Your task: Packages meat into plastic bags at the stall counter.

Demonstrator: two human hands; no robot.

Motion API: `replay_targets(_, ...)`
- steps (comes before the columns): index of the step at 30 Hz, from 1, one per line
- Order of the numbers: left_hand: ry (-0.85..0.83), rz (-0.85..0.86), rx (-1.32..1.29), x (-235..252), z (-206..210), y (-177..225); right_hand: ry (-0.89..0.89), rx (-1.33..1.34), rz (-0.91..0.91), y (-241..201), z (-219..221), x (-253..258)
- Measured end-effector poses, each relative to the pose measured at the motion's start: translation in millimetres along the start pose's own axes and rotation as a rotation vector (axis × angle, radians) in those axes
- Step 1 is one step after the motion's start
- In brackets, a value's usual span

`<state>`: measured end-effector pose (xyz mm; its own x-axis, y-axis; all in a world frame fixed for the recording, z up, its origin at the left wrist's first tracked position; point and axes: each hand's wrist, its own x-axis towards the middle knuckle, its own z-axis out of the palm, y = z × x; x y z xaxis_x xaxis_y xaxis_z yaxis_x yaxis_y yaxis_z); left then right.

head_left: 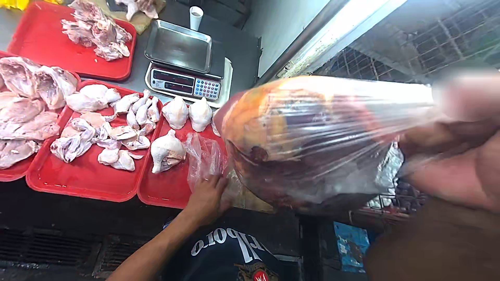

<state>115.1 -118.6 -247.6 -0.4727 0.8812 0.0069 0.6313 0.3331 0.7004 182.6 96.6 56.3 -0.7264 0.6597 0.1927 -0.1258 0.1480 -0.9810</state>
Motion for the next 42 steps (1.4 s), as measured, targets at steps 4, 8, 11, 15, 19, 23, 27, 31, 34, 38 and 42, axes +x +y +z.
replay_targets(4, 0.485, -0.438, -0.143, 14.6, -77.3, -61.8, 0.072, 0.053, -0.123, -0.2, 53.5, 12.4)
replay_targets(8, 0.088, -0.626, -0.06, 68.1, -92.6, -104.9, 0.119, 0.112, -0.119, 16.1, 115.8, 14.6)
replay_targets(11, 0.036, -0.501, -0.137, 66.9, -98.6, -114.5, 0.141, 0.228, -0.114, 52.2, 145.2, 12.8)
replay_targets(15, 0.09, -0.473, -0.45, 40.7, -110.2, -151.5, 0.134, 0.318, -0.074, 118.4, 170.6, -11.1)
replay_targets(19, 0.043, -0.372, -0.358, 22.5, -109.2, -183.6, 0.115, 0.401, -0.02, 158.4, 171.0, -36.3)
replay_targets(23, 0.075, -0.479, -0.878, 12.2, -99.2, -192.9, -0.031, 0.375, -0.058, 166.3, 156.0, -64.7)
replay_targets(27, 0.076, -0.667, -1.189, 9.8, -106.3, -174.3, -0.136, 0.227, -0.011, 180.5, 154.0, -98.0)
replay_targets(31, -0.048, -0.741, -1.163, 23.4, -101.7, -162.4, -0.172, 0.107, 0.012, 189.7, 133.5, -108.2)
replay_targets(34, -0.133, -0.668, -1.17, 26.5, -108.7, -166.7, -0.218, 0.151, 0.035, 177.4, 114.3, -105.2)
replay_targets(38, -0.217, -0.748, -1.1, 33.0, -133.3, -169.1, -0.338, 0.15, 0.017, 165.0, 92.7, -108.8)
replay_targets(42, -0.244, -0.863, -1.036, 53.4, -154.2, -165.1, -0.48, 0.059, -0.016, 169.1, 87.7, -120.3)
